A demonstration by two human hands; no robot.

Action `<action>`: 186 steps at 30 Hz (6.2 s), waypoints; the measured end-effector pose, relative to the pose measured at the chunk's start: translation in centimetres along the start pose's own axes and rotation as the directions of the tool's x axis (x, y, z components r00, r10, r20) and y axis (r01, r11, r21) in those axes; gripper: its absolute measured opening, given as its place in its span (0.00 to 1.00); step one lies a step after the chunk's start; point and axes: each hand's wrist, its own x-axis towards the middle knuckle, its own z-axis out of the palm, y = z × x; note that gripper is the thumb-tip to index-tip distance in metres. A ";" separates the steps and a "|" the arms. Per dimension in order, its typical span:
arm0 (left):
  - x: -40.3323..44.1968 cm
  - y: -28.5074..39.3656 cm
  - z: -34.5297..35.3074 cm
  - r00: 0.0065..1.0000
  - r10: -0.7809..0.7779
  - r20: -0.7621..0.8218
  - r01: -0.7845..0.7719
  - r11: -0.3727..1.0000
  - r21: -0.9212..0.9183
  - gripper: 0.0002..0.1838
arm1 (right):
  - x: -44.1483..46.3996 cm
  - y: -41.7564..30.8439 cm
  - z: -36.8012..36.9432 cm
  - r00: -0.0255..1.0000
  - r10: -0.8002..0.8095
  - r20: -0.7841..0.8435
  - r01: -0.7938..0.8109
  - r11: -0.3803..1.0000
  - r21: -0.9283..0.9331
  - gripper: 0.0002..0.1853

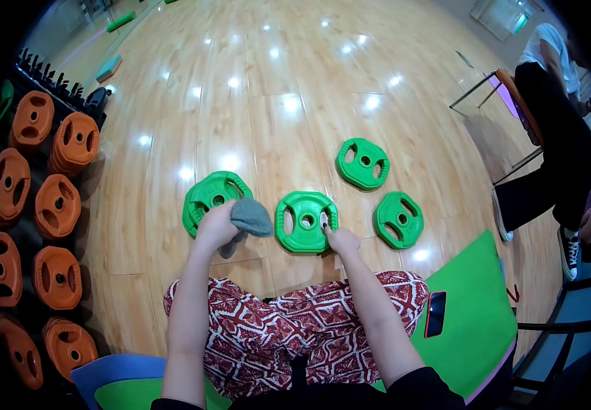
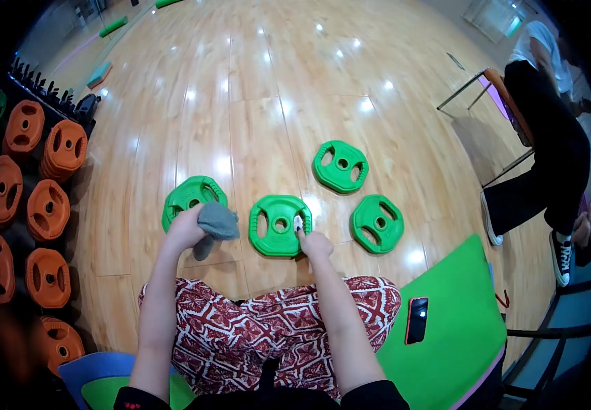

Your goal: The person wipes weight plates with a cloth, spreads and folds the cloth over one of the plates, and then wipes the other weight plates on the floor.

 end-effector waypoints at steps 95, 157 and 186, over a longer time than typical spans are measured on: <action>3.6 1.4 3.8 0.988 0.116 0.103 -0.108 0.991 -0.079 0.20 | 14.9 -19.9 -8.4 0.570 -0.794 -0.211 0.579 0.571 -0.583 0.14; 3.0 1.4 3.1 0.988 0.090 -0.123 -0.073 0.988 0.137 0.25 | -1.4 3.6 -4.2 0.864 -0.321 -0.388 0.158 0.905 -0.395 0.20; 1.9 1.2 6.0 0.987 0.133 0.092 -0.154 0.950 0.273 0.26 | 1.5 2.9 -0.9 0.973 -0.226 -0.054 0.203 0.939 -0.279 0.22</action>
